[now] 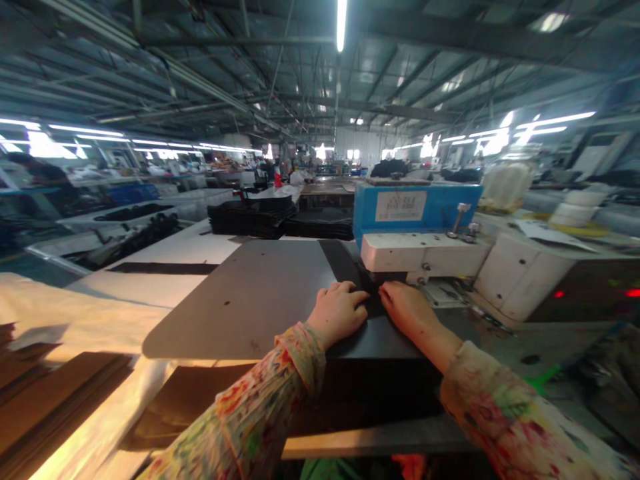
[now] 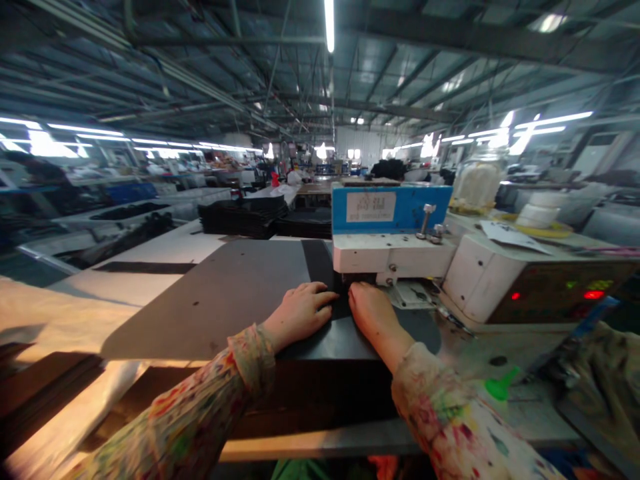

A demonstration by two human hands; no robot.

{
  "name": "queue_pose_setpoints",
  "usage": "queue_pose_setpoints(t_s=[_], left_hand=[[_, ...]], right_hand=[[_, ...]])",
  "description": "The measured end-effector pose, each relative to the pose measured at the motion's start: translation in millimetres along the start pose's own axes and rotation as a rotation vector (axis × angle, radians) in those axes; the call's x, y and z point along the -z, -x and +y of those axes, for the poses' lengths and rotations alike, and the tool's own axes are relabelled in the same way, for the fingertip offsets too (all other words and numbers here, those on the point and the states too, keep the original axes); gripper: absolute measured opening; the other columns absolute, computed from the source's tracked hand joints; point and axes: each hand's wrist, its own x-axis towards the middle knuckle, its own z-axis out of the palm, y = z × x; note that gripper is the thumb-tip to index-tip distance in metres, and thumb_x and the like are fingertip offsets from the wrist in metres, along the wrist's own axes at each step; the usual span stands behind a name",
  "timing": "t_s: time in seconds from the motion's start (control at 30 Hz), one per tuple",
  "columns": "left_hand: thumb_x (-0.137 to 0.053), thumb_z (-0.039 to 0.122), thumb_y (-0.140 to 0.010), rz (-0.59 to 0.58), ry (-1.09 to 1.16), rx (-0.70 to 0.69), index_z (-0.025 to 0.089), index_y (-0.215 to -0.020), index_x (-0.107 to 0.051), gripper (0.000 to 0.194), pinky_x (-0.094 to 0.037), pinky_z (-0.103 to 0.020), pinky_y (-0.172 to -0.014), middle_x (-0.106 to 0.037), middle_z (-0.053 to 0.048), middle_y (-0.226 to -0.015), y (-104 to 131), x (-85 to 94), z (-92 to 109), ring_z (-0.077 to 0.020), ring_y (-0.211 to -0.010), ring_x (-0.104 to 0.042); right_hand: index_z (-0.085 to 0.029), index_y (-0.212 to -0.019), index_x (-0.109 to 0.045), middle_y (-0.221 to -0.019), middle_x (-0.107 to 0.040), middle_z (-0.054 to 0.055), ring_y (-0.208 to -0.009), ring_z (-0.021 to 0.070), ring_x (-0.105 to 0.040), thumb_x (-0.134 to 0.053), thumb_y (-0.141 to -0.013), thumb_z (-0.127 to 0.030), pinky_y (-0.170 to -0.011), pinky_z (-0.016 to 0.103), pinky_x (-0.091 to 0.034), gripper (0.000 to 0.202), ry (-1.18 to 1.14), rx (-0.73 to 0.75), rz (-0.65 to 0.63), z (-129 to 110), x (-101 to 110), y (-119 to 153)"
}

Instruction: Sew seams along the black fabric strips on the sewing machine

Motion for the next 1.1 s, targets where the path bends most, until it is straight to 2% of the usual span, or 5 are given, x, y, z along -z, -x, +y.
queue_pose_setpoints(t_s=[0.47,0.63,0.87,1.0,1.1], left_hand=[[-0.033,0.035,-0.087,-0.006,-0.172,-0.015,0.028,-0.111,-0.055,0.033,-0.045,-0.034,-0.073,-0.055,-0.005,-0.105,-27,-2.8,-21,-0.0223,-0.094,-0.051],[-0.039,0.029,-0.085,-0.085,-0.230,-0.046,0.018,-0.101,-0.062,0.030,-0.046,-0.031,-0.077,-0.059,-0.009,-0.098,-34,13.2,-30,-0.0204,-0.090,-0.056],[-0.058,0.015,-0.070,-0.156,-0.313,-0.091,0.008,-0.080,-0.065,0.014,-0.047,-0.032,-0.076,-0.063,-0.013,-0.082,-33,21.7,-14,-0.0250,-0.083,-0.060],[-0.037,0.012,-0.083,-0.054,-0.318,-0.033,0.009,-0.086,-0.061,0.024,-0.047,-0.033,-0.074,-0.060,-0.013,-0.089,-32,15.8,-27,-0.0231,-0.086,-0.058],[-0.033,0.017,-0.086,-0.012,-0.305,-0.045,0.013,-0.082,-0.058,0.026,-0.046,-0.031,-0.075,-0.059,-0.009,-0.089,-5,21.3,-31,-0.0203,-0.086,-0.055]], right_hand=[[-0.016,-0.083,-0.059,-0.085,-0.062,0.006,-0.078,0.0155,-0.057,-0.038,-0.085,-0.016,-0.067,0.025,-0.038,0.022,-0.078,0.019,-0.010,-2,5,3],[-0.015,-0.095,-0.061,-0.093,-0.060,0.007,-0.088,0.0163,-0.055,-0.042,-0.083,-0.017,-0.078,0.026,-0.039,0.023,-0.329,0.011,-0.014,1,10,16],[-0.019,-0.096,-0.061,-0.089,-0.060,0.004,-0.088,0.0152,-0.054,-0.043,-0.083,-0.022,-0.078,0.026,-0.040,0.023,-0.794,-0.009,0.046,-13,27,62],[-0.019,-0.097,-0.061,-0.074,-0.059,0.002,-0.065,0.0129,-0.055,-0.042,-0.083,-0.037,-0.058,0.023,-0.042,0.030,-1.038,-0.142,-0.146,-29,34,94],[-0.017,-0.096,-0.061,-0.066,-0.056,0.001,-0.054,0.0112,-0.051,-0.043,-0.080,-0.050,-0.048,0.022,-0.038,0.041,-1.224,-0.254,-0.321,-30,26,112]])
